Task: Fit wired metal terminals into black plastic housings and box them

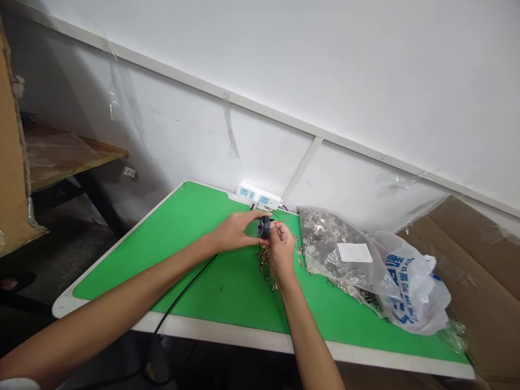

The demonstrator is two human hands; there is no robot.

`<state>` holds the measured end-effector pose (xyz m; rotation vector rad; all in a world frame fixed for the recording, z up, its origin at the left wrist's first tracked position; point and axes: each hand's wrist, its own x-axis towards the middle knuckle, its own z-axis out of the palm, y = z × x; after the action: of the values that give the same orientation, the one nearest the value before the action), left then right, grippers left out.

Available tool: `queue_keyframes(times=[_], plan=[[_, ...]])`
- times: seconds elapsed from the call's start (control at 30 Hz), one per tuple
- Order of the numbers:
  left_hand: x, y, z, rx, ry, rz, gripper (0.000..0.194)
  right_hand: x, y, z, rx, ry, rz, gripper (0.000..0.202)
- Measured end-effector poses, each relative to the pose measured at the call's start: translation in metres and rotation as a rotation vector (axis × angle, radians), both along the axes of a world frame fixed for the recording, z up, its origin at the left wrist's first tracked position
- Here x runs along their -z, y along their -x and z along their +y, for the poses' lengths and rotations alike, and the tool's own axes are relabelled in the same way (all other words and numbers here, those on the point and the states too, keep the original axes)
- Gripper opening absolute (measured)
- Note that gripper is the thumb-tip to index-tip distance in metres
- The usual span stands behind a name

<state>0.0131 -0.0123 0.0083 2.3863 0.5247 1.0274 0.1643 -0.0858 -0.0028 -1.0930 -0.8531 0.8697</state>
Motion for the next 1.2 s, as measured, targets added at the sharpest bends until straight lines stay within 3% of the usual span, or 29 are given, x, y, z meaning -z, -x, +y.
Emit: queue_keyframes(times=[0.1,0.2,0.3,0.37,0.43,0.67,0.87,1.03,1.2], plan=[[0.004,0.000,0.001,-0.002,0.038,-0.013,0.065,-0.003,-0.001,0.000,-0.008,0.030,-0.020,0.052],[0.007,-0.003,0.000,0.006,0.089,-0.075,0.065,-0.009,-0.004,-0.002,0.042,0.026,-0.194,0.049],[0.009,-0.006,-0.003,0.001,0.090,-0.158,0.062,-0.012,-0.008,-0.004,0.265,-0.059,-0.436,0.045],[0.011,-0.007,-0.005,0.001,0.076,-0.209,0.060,-0.011,-0.010,-0.005,0.411,-0.114,-0.525,0.054],[0.012,-0.009,-0.008,0.005,0.059,-0.257,0.059,-0.006,-0.011,-0.003,0.430,-0.132,-0.525,0.065],[0.016,-0.010,-0.010,0.010,-0.070,-0.347,0.057,0.009,-0.004,0.009,0.231,-0.133,-0.176,0.076],[0.017,-0.004,-0.004,0.082,-0.295,-0.315,0.055,0.003,0.006,0.006,-0.056,-0.137,0.304,0.072],[0.016,-0.003,0.000,0.067,-0.386,-0.274,0.055,-0.002,0.007,0.005,-0.251,-0.096,0.456,0.050],[0.007,-0.004,-0.004,-0.036,-0.294,-0.174,0.060,0.003,-0.004,0.013,-0.384,-0.040,0.515,0.033]])
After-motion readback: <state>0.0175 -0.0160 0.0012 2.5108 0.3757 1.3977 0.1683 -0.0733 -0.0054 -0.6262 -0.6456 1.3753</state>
